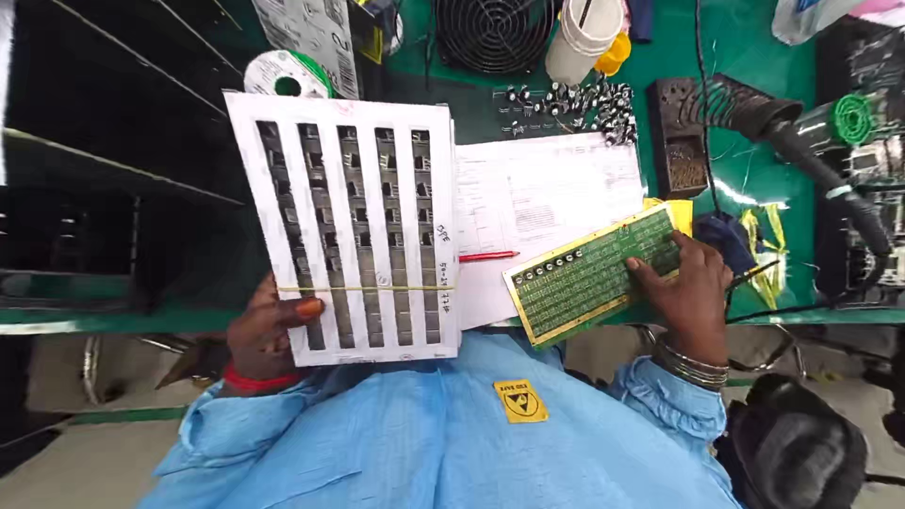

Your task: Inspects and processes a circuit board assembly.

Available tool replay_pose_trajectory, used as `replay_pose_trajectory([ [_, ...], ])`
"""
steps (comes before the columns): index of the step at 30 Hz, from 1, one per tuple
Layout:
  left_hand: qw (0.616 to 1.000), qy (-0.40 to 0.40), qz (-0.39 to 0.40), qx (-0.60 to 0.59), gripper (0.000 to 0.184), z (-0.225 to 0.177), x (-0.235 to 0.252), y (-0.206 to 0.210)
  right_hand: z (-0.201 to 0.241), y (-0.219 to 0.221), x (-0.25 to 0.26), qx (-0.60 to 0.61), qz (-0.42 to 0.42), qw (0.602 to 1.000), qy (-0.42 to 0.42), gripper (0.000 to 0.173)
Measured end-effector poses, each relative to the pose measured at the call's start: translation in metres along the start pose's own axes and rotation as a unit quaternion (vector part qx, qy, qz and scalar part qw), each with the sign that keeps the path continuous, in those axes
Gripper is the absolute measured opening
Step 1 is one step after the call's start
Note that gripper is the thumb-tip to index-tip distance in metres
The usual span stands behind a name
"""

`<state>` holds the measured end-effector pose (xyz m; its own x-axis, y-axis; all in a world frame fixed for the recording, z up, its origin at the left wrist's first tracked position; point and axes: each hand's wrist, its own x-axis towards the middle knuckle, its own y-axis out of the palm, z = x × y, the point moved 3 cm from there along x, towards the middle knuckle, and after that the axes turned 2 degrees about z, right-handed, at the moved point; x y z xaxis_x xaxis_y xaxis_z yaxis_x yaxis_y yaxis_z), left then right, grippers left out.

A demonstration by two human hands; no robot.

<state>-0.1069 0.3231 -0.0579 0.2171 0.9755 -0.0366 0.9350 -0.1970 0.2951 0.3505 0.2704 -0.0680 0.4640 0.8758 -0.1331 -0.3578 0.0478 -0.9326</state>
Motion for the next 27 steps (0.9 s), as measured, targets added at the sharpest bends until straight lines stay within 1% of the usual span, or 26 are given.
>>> replay_pose_trajectory([
  [3, 1.0, -0.005, 0.007, -0.017, 0.026, 0.005, -0.001, -0.004, -0.001, -0.002, 0.004, -0.001, 0.008, 1.0, 0.005, 0.087],
  [5, 0.999, -0.001, 0.037, -0.037, 0.027, 0.007, 0.0, -0.006, -0.001, -0.004, 0.006, 0.001, 0.015, 1.0, 0.016, 0.088],
  [7, 0.999, 0.004, 0.029, -0.045, 0.027, 0.007, 0.001, -0.003, -0.002, -0.006, 0.007, 0.0, 0.021, 1.0, 0.024, 0.087],
  [9, 0.998, 0.045, 0.024, -0.026, 0.027, 0.005, 0.0, -0.001, -0.003, -0.007, 0.01, -0.004, 0.027, 0.999, 0.022, 0.087],
  [11, 0.993, 0.106, 0.052, -0.022, 0.029, 0.003, 0.0, -0.003, -0.004, -0.006, 0.013, -0.011, 0.038, 0.999, 0.017, 0.09],
  [12, 0.99, 0.125, 0.059, -0.015, 0.03, 0.002, 0.0, -0.004, -0.004, -0.007, 0.015, -0.016, 0.041, 0.999, 0.012, 0.091],
  [14, 0.989, 0.136, 0.065, 0.004, 0.031, 0.001, 0.002, -0.005, -0.002, -0.008, 0.017, -0.03, 0.043, 0.999, 0.013, 0.095],
  [16, 0.993, 0.113, 0.041, -0.019, 0.028, 0.01, -0.001, -0.015, 0.0, -0.01, 0.021, -0.036, 0.048, 0.998, 0.025, 0.096],
  [18, 0.995, 0.058, 0.02, -0.084, 0.023, 0.027, -0.005, -0.034, 0.002, -0.01, 0.026, -0.033, 0.061, 0.997, 0.031, 0.097],
  [20, 0.995, 0.032, 0.008, -0.09, 0.021, 0.029, -0.007, -0.031, 0.001, -0.012, 0.032, -0.026, 0.079, 0.996, 0.034, 0.098],
  [21, 0.997, 0.029, 0.004, -0.073, 0.022, 0.027, -0.008, -0.026, 0.001, -0.013, 0.035, -0.023, 0.092, 0.995, 0.04, 0.097],
  [23, 0.994, 0.044, 0.04, -0.092, 0.021, 0.032, -0.008, -0.031, -0.004, -0.013, 0.044, -0.011, 0.11, 0.993, 0.044, 0.093],
  [24, 0.994, 0.058, 0.041, -0.078, 0.02, 0.033, -0.01, -0.033, -0.006, -0.013, 0.048, -0.009, 0.115, 0.992, 0.047, 0.091],
  [25, 0.997, 0.067, 0.015, -0.039, 0.02, 0.032, -0.012, -0.034, -0.007, -0.013, 0.051, -0.007, 0.112, 0.992, 0.05, 0.088],
  [27, 0.994, 0.052, -0.092, -0.02, 0.026, 0.03, -0.017, -0.035, -0.003, -0.013, 0.053, -0.017, 0.105, 0.993, 0.053, 0.084],
])
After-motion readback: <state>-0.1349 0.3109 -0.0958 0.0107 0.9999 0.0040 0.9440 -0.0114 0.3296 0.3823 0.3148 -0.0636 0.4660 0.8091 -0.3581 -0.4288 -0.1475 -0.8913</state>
